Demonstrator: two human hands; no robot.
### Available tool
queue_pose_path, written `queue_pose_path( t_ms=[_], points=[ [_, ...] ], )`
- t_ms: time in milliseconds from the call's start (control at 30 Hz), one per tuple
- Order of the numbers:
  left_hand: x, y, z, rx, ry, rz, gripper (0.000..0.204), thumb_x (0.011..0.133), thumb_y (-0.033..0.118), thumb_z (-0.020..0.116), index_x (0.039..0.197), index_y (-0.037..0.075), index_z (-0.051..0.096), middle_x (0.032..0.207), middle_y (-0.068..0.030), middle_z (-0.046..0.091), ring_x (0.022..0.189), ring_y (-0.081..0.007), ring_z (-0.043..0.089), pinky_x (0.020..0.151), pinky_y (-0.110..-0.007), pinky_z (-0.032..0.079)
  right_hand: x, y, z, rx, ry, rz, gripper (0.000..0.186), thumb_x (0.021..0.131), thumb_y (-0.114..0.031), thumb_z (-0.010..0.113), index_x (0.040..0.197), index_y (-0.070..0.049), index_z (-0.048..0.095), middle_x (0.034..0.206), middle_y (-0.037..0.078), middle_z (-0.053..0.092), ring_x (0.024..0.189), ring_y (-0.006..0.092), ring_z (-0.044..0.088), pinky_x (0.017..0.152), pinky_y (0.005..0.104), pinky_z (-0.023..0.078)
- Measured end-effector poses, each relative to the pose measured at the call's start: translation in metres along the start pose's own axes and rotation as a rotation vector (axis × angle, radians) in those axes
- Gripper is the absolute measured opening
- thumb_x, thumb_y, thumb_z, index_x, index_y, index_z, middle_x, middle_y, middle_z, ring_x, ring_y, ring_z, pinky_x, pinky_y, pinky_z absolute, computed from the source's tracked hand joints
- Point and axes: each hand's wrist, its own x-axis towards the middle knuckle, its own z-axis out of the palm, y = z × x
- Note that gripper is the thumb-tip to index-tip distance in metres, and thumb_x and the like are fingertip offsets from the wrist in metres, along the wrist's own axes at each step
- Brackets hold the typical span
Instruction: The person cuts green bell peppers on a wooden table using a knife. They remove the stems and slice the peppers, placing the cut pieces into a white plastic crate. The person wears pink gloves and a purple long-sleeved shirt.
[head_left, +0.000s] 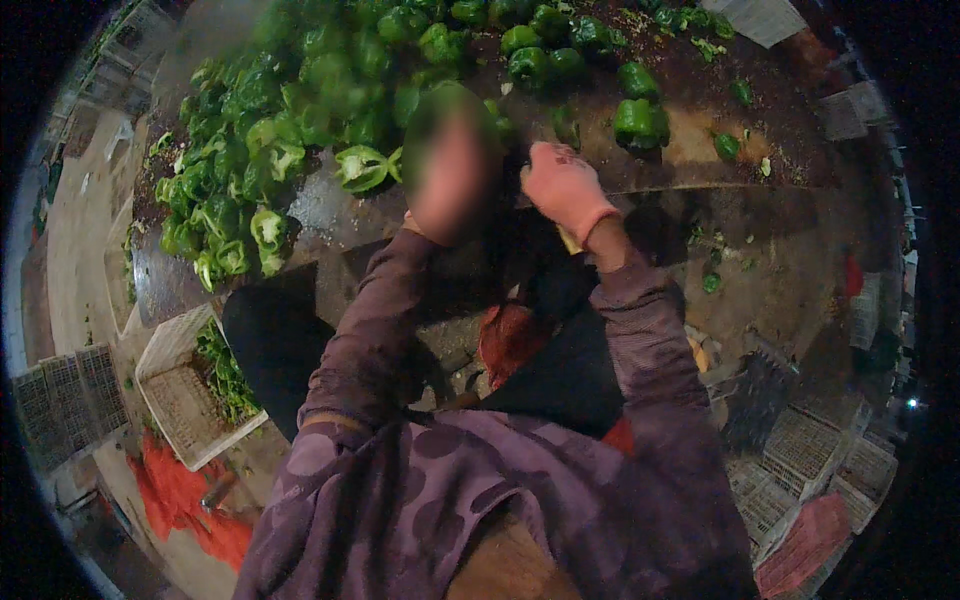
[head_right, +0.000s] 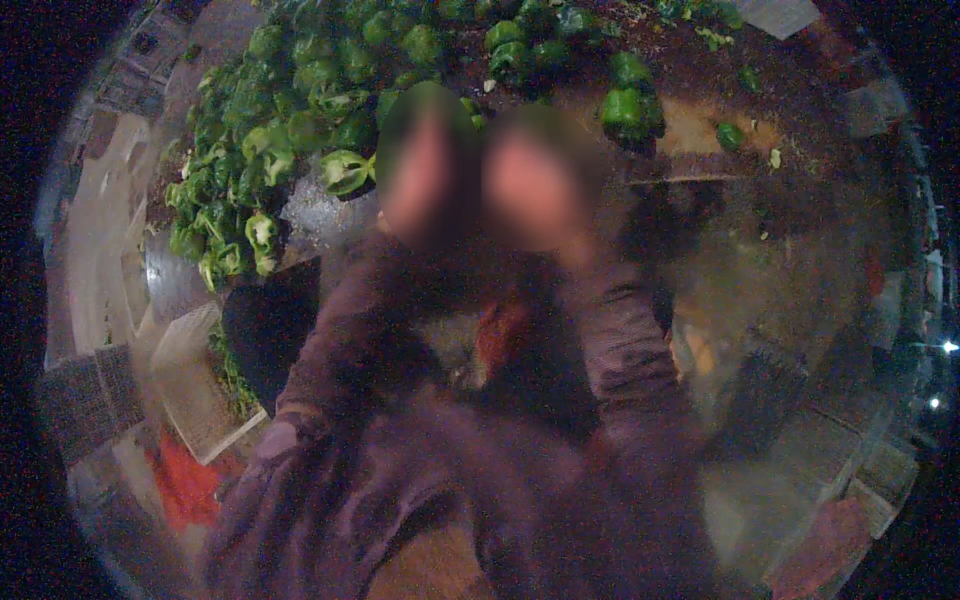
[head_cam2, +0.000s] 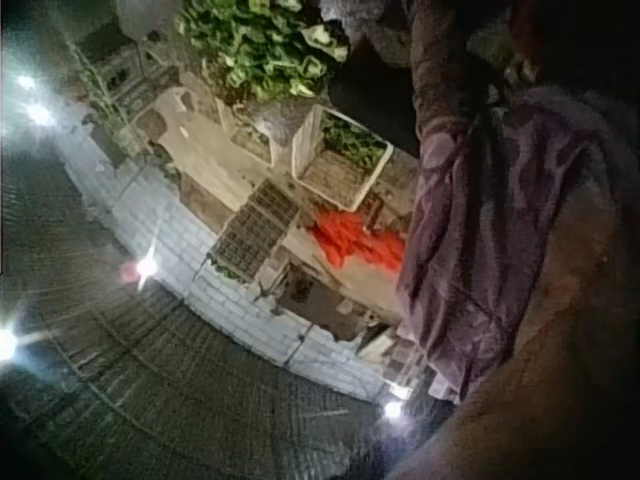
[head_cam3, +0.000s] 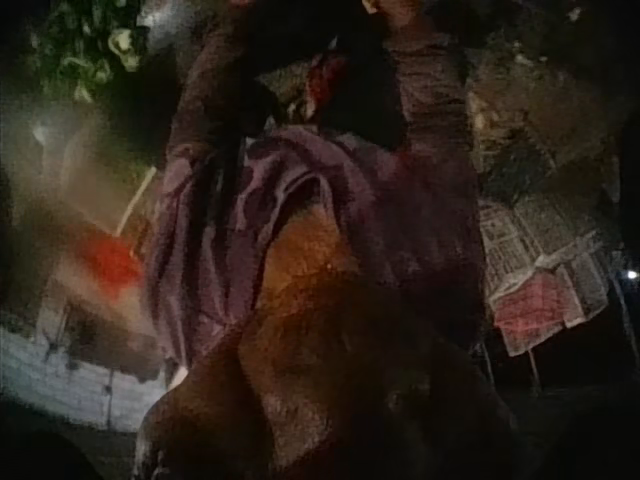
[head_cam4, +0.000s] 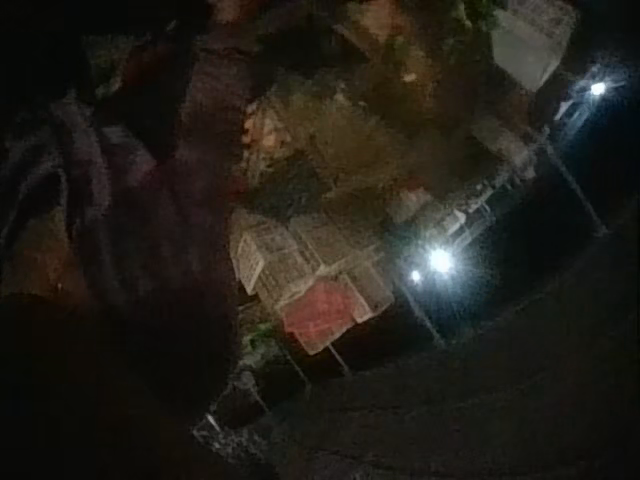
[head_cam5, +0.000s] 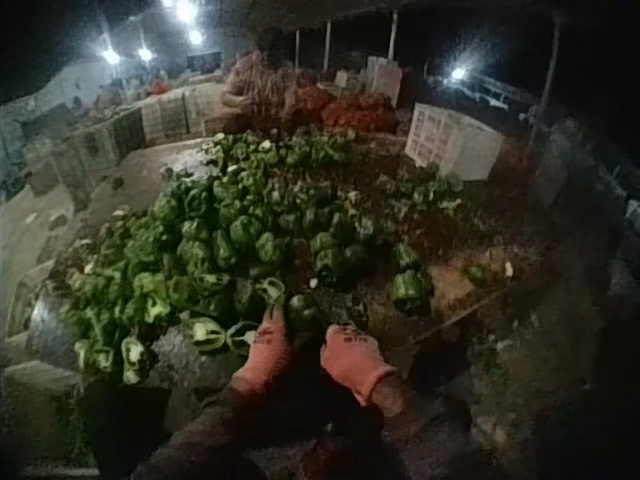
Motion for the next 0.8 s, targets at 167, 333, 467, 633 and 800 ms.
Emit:
queue_pose_path(
  t_ms=[167,333,467,633,800],
  points=[
    [0.006,-0.012,-0.015,0.223,0.239,0.253,0.043,0.086,0.011,0.055,0.126,-0.006,0.048,0.121,-0.0233,0.053,0.117,-0.0375,0.048,0.097,-0.043,0.041,0.01,-0.021,0.015,-0.045,0.243,-0.026,0.027,0.085,-0.028,0.057,0.094,-0.002,0.056,0.091,0.021,0.063,0.094,0.0399,0.059,0.081,0.0475,0.048],
    [0.016,-0.009,-0.02,0.123,0.097,0.075,0.039,0.085,0.013,0.057,0.12,-0.003,0.051,0.119,-0.0208,0.055,0.112,-0.0381,0.051,0.092,-0.044,0.043,-0.041,-0.001,-0.039,-0.111,0.297,0.29,0.022,0.084,-0.024,0.06,0.092,-0.004,0.054,0.088,0.02,0.063,0.086,0.0389,0.06,0.071,0.0466,0.05],
    [0.036,0.004,0.0,0.056,-0.005,0.039,0.035,0.085,0.015,0.059,0.116,-0.001,0.053,0.116,-0.0189,0.056,0.108,-0.0385,0.053,0.088,-0.044,0.045,-0.072,0.027,-0.011,-0.078,0.307,0.318,0.023,0.083,-0.022,0.061,0.093,-0.004,0.052,0.088,0.021,0.062,0.085,0.0396,0.06,0.07,0.0482,0.049],
    [0.068,0.029,0.022,-0.113,-0.015,-0.03,0.036,0.083,0.021,0.062,0.113,0.002,0.054,0.115,-0.0173,0.058,0.103,-0.0389,0.056,0.083,-0.045,0.047,-0.059,0.034,0.033,0.2,0.414,0.149,0.038,0.086,-0.022,0.063,0.117,-0.003,0.051,0.099,0.024,0.057,0.096,0.0396,0.055,0.086,0.0426,0.046],
    [0.104,0.034,0.113,-0.056,-0.124,0.256,0.064,0.078,0.027,0.068,0.133,0.007,0.042,0.122,-0.0194,0.055,0.109,-0.0377,0.055,0.088,-0.043,0.048,-0.075,0.049,-0.055,0.218,0.53,0.329,0.034,0.088,-0.02,0.061,0.116,0.0,0.055,0.109,0.022,0.06,0.101,0.0376,0.056,0.088,0.0433,0.045]
  ],
)
